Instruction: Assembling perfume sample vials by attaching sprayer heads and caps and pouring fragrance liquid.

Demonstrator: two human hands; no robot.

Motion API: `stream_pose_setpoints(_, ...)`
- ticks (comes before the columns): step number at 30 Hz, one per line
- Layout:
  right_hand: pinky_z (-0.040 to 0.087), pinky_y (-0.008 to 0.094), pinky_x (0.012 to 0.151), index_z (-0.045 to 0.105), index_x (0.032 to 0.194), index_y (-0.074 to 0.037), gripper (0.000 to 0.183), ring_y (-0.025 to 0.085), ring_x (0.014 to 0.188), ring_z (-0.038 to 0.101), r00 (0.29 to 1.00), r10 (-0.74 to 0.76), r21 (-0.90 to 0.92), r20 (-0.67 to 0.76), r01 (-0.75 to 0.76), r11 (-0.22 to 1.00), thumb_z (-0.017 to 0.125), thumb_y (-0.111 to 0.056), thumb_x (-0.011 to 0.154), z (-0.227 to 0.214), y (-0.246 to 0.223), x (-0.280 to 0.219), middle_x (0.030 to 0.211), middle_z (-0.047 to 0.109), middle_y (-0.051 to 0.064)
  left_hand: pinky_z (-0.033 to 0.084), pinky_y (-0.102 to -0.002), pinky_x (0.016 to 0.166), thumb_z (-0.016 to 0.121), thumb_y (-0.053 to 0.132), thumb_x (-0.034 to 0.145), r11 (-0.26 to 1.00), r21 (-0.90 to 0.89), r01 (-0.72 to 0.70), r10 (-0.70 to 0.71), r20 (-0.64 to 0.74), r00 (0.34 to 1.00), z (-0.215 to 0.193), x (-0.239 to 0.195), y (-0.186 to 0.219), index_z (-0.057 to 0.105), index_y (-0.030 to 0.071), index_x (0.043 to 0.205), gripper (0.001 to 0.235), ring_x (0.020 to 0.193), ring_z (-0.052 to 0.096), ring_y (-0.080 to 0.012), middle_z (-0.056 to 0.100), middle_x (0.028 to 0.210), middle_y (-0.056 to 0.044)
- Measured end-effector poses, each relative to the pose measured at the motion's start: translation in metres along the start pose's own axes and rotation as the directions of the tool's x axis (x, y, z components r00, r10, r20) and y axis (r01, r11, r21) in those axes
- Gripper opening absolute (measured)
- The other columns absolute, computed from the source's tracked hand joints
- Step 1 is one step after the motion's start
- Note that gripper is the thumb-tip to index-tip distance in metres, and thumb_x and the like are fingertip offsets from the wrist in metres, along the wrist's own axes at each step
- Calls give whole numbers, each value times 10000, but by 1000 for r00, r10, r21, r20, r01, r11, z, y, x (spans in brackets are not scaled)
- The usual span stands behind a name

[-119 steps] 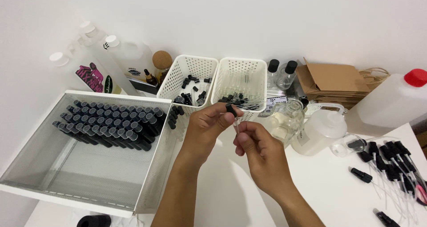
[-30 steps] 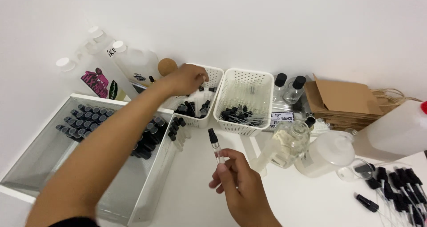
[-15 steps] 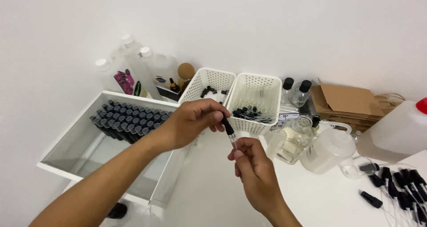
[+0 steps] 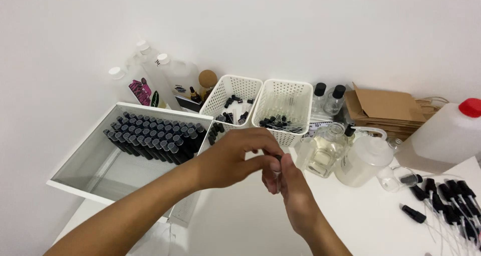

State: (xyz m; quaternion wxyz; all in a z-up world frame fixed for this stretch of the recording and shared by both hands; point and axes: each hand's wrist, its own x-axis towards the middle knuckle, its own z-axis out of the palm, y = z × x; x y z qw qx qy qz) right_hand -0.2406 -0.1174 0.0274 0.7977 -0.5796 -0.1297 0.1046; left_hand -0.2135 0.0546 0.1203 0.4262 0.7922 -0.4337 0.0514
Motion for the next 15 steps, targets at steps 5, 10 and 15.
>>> stream_pose_setpoints(5, 298, 362, 672, 427, 715, -122, 417, 158, 690, 373, 998, 39, -21, -56, -40, 999, 398, -464, 952, -17, 6, 0, 686, 398, 26, 516, -336, 824, 616, 159, 1021, 999, 16, -42, 41, 86, 995, 0, 4, 6, 681, 95, 1041, 94, 899, 662, -209, 669, 983, -32)
stream_pose_setpoints(10, 244, 380, 618, 440, 687, -81, 403, 167, 659, 307, 997, -76, 122, -15, 77, 990, 509, -426, 884, -20, 19, -1, 663, 340, 17, 501, -397, 874, 686, 200, 968, 982, 189, -25, 16, 50, 999, 4, -6, 12, 669, 133, 1144, 189, 983, 697, -233, 717, 1064, -20)
stream_pose_setpoints(15, 208, 356, 584, 348, 620, -118, 454, 140, 614, 261, 977, -213, -31, -11, 212, 977, 405, -443, 932, 2, 5, -6, 613, 304, -7, 501, -296, 723, 610, 200, 1006, 965, 47, 260, -196, -532, 823, 43, -41, -6, 688, 120, 1087, 138, 852, 655, -141, 709, 959, -5)
